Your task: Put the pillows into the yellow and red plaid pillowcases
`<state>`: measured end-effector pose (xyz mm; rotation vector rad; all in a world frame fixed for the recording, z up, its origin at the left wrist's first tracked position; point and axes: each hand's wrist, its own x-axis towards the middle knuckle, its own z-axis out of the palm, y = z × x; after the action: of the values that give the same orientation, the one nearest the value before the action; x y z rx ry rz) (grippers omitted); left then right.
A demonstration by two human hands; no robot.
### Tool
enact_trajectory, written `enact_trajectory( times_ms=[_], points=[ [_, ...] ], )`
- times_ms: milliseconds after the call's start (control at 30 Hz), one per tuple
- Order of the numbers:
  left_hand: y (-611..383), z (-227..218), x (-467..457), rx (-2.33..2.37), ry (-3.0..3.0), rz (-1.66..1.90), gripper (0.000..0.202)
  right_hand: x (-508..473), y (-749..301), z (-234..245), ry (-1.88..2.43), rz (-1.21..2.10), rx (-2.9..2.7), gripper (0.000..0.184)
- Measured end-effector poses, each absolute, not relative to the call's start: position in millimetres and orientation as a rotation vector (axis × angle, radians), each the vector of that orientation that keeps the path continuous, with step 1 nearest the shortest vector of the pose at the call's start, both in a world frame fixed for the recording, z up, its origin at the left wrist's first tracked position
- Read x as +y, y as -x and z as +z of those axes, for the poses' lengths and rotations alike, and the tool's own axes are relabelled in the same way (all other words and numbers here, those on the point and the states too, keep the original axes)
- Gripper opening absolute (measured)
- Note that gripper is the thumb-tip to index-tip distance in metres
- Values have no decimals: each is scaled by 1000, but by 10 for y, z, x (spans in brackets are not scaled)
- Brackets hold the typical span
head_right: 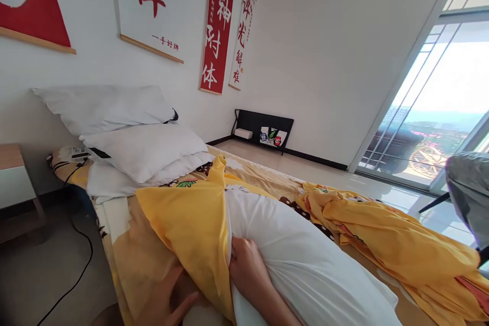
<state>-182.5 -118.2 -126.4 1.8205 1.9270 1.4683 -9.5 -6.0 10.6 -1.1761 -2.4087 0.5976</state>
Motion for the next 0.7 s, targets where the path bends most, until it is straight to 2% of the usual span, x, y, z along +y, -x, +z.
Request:
enact_trajectory(
  times_ms=[100, 233, 433, 600, 700],
  points=[
    [1630, -1095, -935, 1755, -1807, 1487, 31, -85, 70, 139, 1118, 702, -2367, 18],
    [1481, -967, -776, 1573, -1779, 1701, 32, -56, 21, 232, 1102, 730, -2303, 18],
    [1489, -936, -847, 1218, -1928, 1754, 28, 64, 181, 303, 1061, 786, -2145, 18],
    [1334, -1188, -743, 1242, -1911, 1584, 27, 29, 530, -59, 1142, 761, -2222, 20],
    [1219, -1325, -715, 1319, -1874, 1415, 28, 101, 606, -96, 1030, 747, -2303, 19]
  ],
)
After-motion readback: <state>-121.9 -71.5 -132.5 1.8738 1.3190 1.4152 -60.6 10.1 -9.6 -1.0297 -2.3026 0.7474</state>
